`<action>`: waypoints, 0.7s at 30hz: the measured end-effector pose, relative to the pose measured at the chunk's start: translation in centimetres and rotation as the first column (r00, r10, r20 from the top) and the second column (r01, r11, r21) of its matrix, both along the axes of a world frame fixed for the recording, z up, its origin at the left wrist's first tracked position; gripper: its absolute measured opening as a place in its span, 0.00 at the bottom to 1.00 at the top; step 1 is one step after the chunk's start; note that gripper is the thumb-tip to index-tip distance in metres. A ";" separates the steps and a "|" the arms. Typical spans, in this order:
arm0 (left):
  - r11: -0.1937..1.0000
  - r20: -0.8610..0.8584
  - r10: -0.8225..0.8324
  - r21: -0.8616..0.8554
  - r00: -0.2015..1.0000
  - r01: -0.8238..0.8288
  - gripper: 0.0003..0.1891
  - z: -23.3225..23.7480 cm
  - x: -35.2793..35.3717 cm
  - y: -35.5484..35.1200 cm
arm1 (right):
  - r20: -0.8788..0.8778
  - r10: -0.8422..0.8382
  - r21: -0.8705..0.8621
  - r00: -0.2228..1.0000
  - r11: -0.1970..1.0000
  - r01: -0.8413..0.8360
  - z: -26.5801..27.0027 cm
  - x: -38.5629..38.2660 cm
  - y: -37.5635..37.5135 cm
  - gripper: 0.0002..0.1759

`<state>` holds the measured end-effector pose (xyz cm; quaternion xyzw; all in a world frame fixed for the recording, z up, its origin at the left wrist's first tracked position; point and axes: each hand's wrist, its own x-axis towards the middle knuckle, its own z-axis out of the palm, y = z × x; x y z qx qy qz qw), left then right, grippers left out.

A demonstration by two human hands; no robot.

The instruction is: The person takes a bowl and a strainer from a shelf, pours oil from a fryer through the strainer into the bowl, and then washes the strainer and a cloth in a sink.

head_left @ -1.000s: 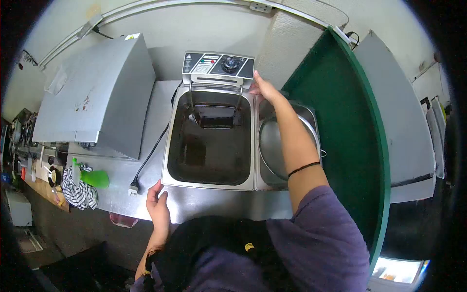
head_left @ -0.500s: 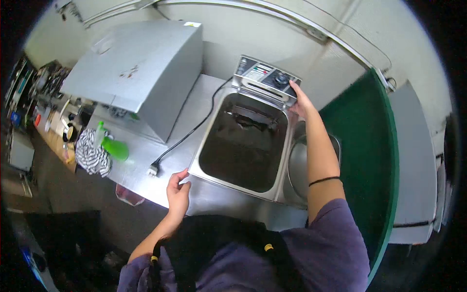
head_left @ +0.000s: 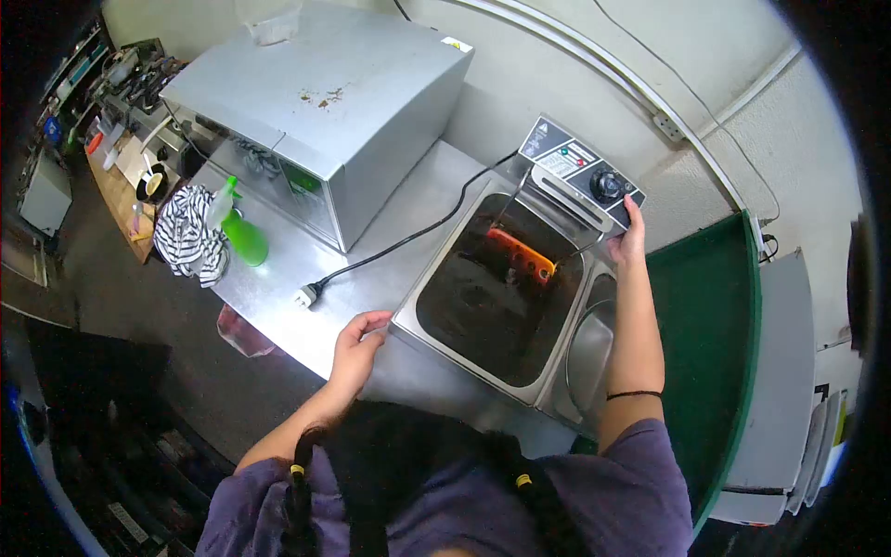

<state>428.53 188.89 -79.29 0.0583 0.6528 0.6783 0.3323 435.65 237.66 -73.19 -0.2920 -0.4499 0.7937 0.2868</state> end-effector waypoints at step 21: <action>0.906 0.570 -0.203 0.418 0.796 -0.068 0.17 -0.4 1.7 -0.1 | -0.165 0.306 0.434 0.938 0.876 -0.210 4.0 -2.5 0.3 0.24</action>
